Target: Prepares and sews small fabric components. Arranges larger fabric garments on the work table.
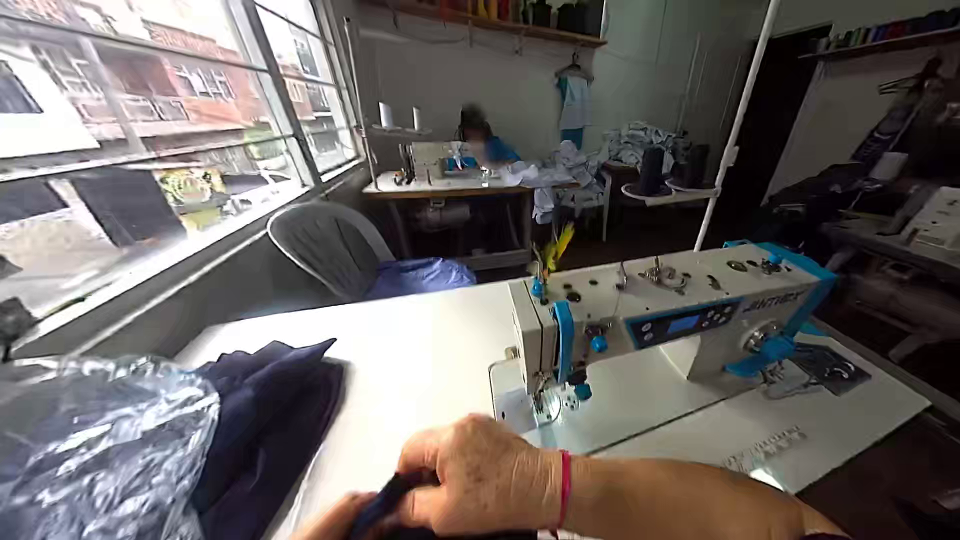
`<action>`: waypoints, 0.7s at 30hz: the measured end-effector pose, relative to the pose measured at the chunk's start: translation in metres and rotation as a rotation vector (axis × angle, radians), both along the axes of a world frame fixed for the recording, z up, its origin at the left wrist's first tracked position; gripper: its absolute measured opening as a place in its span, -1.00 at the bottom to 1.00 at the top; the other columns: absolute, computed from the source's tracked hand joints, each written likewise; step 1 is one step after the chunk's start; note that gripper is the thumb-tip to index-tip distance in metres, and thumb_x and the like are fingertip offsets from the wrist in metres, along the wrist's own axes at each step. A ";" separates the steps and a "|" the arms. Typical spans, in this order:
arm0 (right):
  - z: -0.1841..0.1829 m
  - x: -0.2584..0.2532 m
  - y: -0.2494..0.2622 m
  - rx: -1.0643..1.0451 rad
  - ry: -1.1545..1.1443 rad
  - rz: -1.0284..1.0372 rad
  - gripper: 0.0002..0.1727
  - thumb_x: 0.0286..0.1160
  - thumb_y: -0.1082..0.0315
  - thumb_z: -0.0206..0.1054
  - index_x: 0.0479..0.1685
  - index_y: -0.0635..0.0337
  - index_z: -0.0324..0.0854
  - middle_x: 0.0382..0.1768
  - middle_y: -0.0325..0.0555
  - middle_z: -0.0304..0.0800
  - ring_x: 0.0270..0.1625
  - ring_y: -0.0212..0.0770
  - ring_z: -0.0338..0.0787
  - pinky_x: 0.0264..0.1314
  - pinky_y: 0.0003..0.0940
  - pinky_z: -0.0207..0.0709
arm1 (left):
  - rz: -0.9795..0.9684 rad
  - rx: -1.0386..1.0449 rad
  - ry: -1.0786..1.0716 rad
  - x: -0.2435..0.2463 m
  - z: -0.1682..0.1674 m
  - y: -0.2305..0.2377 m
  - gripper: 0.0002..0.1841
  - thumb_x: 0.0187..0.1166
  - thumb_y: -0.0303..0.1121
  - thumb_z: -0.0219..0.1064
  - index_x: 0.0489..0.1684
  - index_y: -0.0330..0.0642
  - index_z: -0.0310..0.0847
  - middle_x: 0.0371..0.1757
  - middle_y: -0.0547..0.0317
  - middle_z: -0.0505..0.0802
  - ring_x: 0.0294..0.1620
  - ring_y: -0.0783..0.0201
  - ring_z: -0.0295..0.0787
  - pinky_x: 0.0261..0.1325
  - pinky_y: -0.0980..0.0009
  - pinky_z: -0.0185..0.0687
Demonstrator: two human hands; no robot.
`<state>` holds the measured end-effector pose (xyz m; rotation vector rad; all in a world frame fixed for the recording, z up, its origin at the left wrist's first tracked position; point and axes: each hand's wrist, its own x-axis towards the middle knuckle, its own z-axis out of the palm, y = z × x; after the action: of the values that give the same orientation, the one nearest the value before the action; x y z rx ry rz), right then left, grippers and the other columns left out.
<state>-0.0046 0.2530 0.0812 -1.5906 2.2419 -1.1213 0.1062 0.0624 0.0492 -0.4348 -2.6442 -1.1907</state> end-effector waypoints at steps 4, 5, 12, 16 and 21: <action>-0.006 0.000 0.009 -0.077 -0.197 0.042 -0.76 0.48 0.36 0.46 -0.08 0.41 0.73 -0.28 0.03 0.83 -0.31 -0.27 0.75 -0.22 -0.34 0.58 | 0.188 -0.100 0.275 0.004 -0.015 0.007 -0.71 0.67 -0.19 0.17 -0.22 -0.19 0.72 -0.43 0.34 0.77 -0.40 0.66 0.65 -0.27 0.67 0.59; -0.007 -0.006 0.018 -0.048 -0.279 0.087 -0.66 0.40 0.37 0.51 0.08 0.39 0.67 -0.17 0.01 0.82 -0.34 -0.34 0.71 -0.28 -0.43 0.57 | 0.182 -0.064 0.263 0.004 -0.015 0.006 -0.72 0.66 -0.13 0.19 -0.26 -0.08 0.72 -0.47 0.50 0.74 -0.44 0.78 0.60 -0.31 0.77 0.54; -0.058 -0.007 0.062 0.026 -0.022 -0.062 -0.59 0.00 0.65 0.41 -0.01 0.36 0.73 -0.17 0.05 0.81 -0.19 -0.15 0.79 -0.18 -0.21 0.66 | 0.127 -0.043 -0.080 0.010 0.005 -0.010 -0.86 0.54 -0.16 0.31 -0.36 0.14 0.76 -0.58 0.66 0.74 -0.56 0.79 0.60 -0.51 0.78 0.49; -0.075 -0.021 0.083 -0.123 0.109 -0.039 -0.75 0.44 0.53 0.33 0.00 0.33 0.86 0.17 0.09 0.86 0.23 -0.18 0.83 0.29 -0.41 0.66 | 0.096 0.053 -0.151 -0.010 -0.006 -0.017 -0.87 0.49 -0.19 0.33 -0.38 0.15 0.80 -0.55 0.63 0.80 -0.55 0.78 0.65 -0.49 0.79 0.51; -0.076 -0.031 0.103 -0.188 0.036 0.041 -0.79 0.52 0.41 0.37 -0.04 0.26 0.89 -0.15 -0.19 0.91 -0.01 -0.52 0.81 0.14 -0.67 0.62 | 0.067 0.029 -0.241 -0.010 0.002 -0.009 -0.86 0.48 -0.35 0.34 -0.30 0.09 0.86 -0.51 0.57 0.84 -0.49 0.73 0.71 -0.44 0.76 0.57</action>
<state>-0.0354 0.3564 0.0053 -1.7305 2.1712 -1.3370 0.0964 0.0534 0.0510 -0.2071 -2.8115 -1.3342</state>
